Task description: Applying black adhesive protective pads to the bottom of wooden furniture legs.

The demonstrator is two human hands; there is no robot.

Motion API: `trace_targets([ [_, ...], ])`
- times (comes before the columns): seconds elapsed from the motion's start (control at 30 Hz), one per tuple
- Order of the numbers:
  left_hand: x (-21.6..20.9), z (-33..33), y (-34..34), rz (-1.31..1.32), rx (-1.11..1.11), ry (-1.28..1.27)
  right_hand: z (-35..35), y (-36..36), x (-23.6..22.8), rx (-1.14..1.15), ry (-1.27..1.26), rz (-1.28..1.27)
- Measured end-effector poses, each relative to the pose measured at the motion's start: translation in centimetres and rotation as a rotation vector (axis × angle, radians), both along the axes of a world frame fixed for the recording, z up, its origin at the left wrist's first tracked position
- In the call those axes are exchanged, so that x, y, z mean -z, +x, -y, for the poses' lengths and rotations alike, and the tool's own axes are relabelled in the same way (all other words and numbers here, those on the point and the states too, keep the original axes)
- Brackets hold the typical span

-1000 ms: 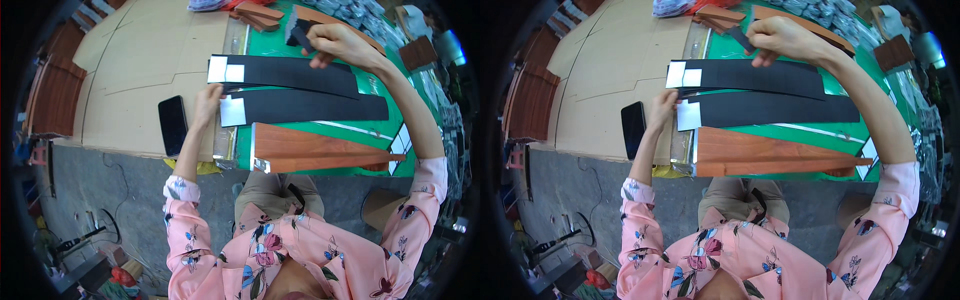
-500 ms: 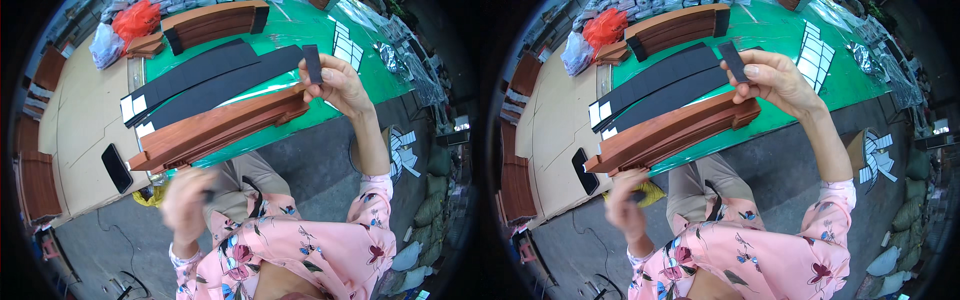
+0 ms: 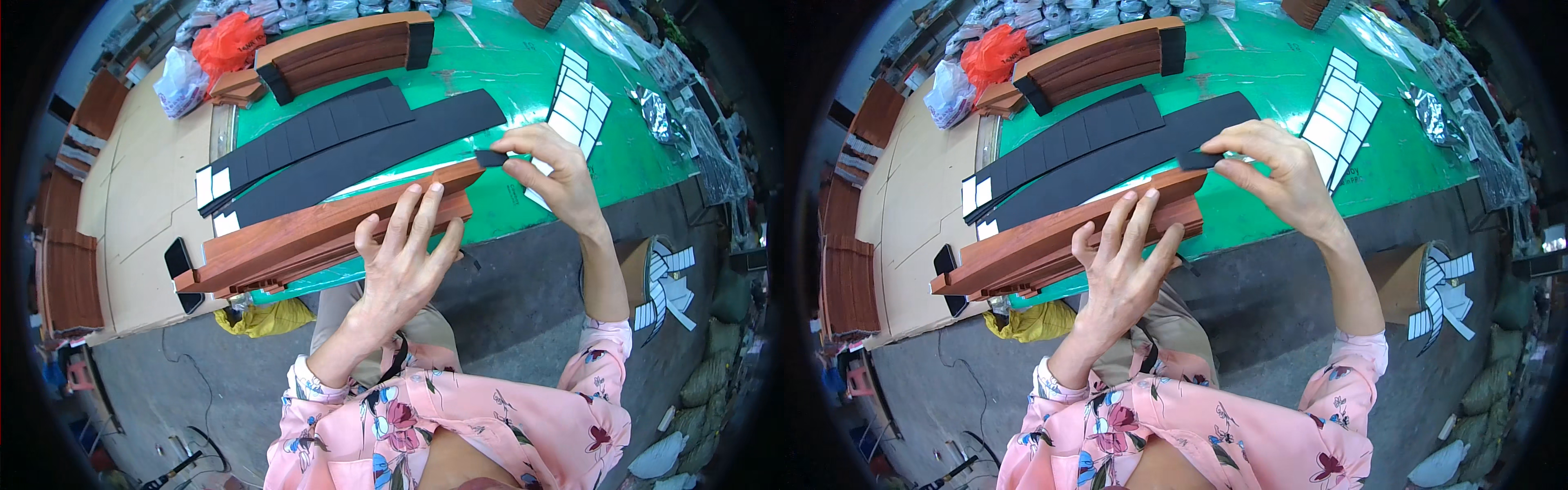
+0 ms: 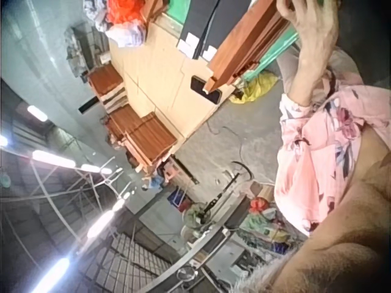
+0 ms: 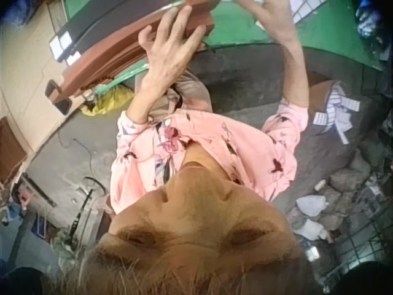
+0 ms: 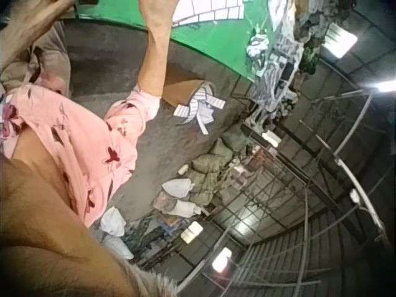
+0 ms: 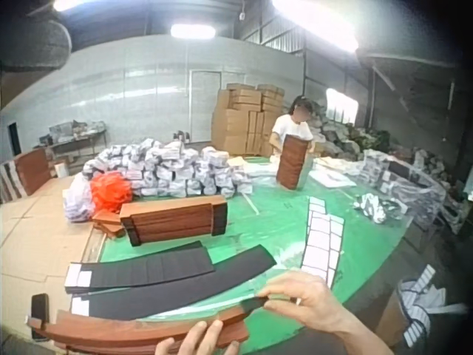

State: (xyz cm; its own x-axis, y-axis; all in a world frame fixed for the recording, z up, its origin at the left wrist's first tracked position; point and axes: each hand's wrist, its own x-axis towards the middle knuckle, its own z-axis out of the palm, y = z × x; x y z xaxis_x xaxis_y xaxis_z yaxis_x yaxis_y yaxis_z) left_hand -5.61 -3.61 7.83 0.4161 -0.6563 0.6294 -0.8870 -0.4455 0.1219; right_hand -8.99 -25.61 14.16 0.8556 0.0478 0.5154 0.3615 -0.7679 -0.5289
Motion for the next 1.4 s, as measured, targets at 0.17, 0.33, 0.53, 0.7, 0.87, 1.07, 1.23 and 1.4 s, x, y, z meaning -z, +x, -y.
trace_targets([
  [0.17, 0.4, 0.5, 0.2, 0.028, -0.062, 0.019, -0.2, 1.1, 0.8, -0.071, -0.158, 0.058],
  [0.33, 1.1, 0.8, 0.3, 0.030, -0.081, -0.024, -0.1, 1.6, 1.0, -0.081, -0.131, 0.043],
  [0.53, 1.4, 1.0, 0.2, 0.045, -0.103, -0.022, -0.3, 1.9, 1.4, -0.075, -0.121, 0.013],
  [0.7, 1.6, 1.1, 0.3, 0.053, -0.107, -0.035, -0.3, 2.1, 1.5, -0.077, -0.107, -0.015],
  [0.87, 1.7, 1.1, 0.2, 0.064, -0.124, -0.046, -0.4, 2.0, 1.3, -0.077, -0.132, -0.014],
  [1.07, 1.7, 1.0, 0.2, 0.066, -0.120, -0.043, -0.6, 2.1, 1.6, -0.065, -0.119, 0.024],
  [1.23, 1.8, 1.0, 0.2, 0.072, -0.121, -0.043, -0.6, 1.9, 1.3, -0.064, -0.128, -0.030],
  [1.4, 1.8, 0.9, 0.2, 0.062, -0.120, -0.035, -0.8, 2.0, 1.4, -0.064, -0.132, -0.043],
])
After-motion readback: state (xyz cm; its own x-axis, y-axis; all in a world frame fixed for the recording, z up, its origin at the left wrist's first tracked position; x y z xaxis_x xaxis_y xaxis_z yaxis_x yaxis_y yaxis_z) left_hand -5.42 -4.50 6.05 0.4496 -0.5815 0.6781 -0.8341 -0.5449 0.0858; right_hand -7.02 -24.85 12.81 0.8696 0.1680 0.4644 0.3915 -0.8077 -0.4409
